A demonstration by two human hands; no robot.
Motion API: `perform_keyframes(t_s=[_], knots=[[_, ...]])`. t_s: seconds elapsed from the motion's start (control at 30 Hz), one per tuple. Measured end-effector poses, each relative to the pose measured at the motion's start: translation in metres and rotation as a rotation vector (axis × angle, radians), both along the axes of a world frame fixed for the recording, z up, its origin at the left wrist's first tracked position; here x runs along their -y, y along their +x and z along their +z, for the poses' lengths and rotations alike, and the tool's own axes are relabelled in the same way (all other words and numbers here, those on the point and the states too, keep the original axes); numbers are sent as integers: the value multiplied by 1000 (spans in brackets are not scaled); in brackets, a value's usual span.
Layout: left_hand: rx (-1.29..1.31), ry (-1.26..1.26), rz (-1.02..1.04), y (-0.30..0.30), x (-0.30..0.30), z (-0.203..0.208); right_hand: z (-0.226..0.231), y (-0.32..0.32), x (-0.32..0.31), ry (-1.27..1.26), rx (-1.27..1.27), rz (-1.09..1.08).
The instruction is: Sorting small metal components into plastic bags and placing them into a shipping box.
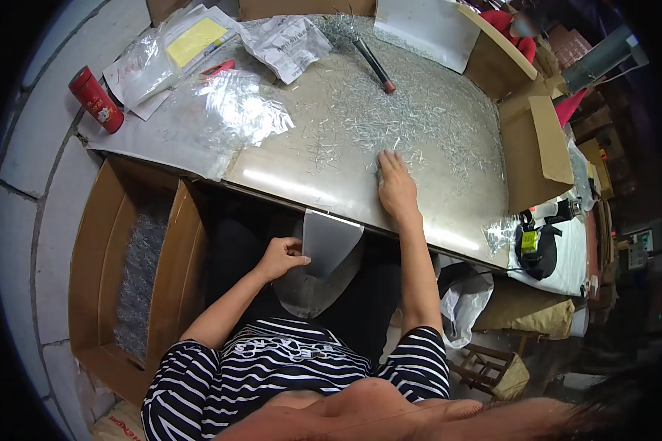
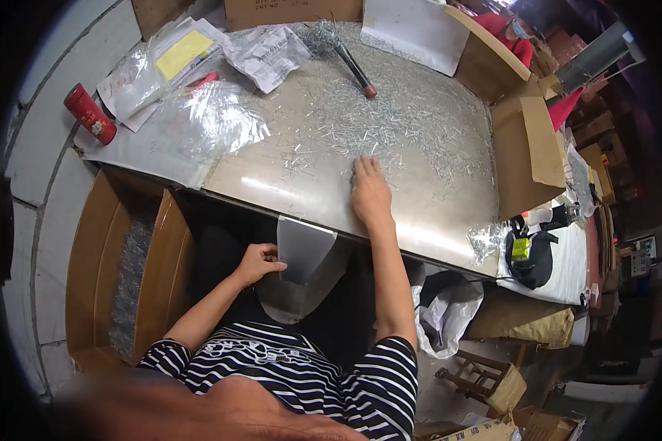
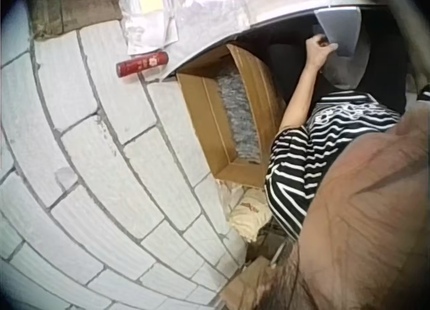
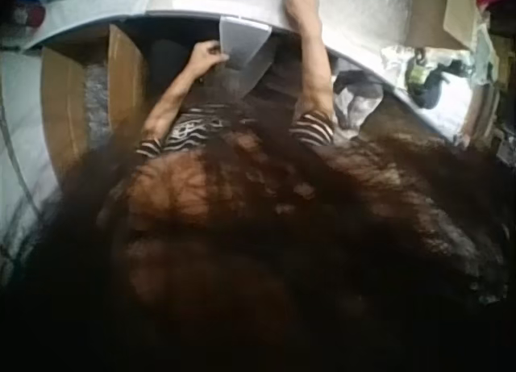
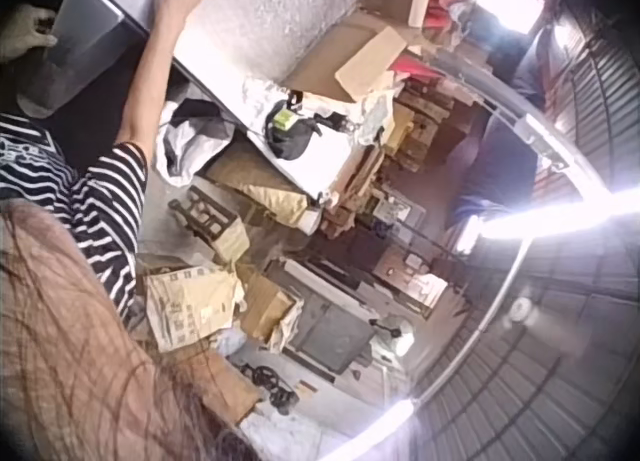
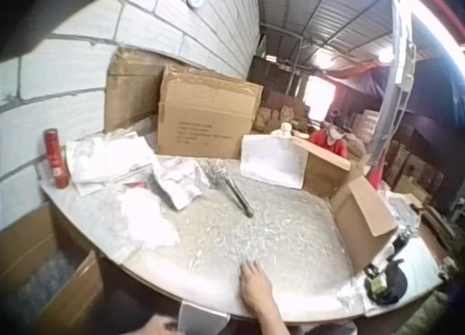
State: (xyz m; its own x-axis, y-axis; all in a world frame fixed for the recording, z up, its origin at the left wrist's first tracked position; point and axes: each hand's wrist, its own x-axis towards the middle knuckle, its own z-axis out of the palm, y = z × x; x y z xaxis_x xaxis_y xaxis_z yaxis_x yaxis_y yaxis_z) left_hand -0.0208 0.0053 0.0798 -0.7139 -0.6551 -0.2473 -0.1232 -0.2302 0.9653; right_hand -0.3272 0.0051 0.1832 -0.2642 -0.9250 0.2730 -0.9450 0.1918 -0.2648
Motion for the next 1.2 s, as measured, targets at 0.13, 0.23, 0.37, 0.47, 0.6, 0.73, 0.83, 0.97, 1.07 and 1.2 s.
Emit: perform_keyframes(t_s=[0.13,0.23,0.37,0.47,0.6,0.73,0.83,0.97,1.07,1.2], knots=[[13,-84,-21,2,0,-9,24,7,-21,25,387,197],[-164,124,46,-4,-6,-26,15,1,-42,-235,878,-17],[-395,693,85,-12,-28,-20,-2,59,-24,-179,221,109],[-433,758,71,-7,-36,-21,4,102,-29,-105,-28,114],[-522,913,-199,18,-12,-76,34,94,-43,16,354,54],[-433,1022,-123,7,-12,-58,-1,48,-15,-147,74,28],[-407,1190,-1,-9,-19,-53,-4,71,-25,-35,-69,-12],[-486,1057,-320,17,5,-99,9,106,-65,19,-18,99],[-439,1065,-295,23,5,-99,16,109,-79,-3,136,145],[-367,983,-251,-1,-18,-83,-1,80,-66,-187,472,146]])
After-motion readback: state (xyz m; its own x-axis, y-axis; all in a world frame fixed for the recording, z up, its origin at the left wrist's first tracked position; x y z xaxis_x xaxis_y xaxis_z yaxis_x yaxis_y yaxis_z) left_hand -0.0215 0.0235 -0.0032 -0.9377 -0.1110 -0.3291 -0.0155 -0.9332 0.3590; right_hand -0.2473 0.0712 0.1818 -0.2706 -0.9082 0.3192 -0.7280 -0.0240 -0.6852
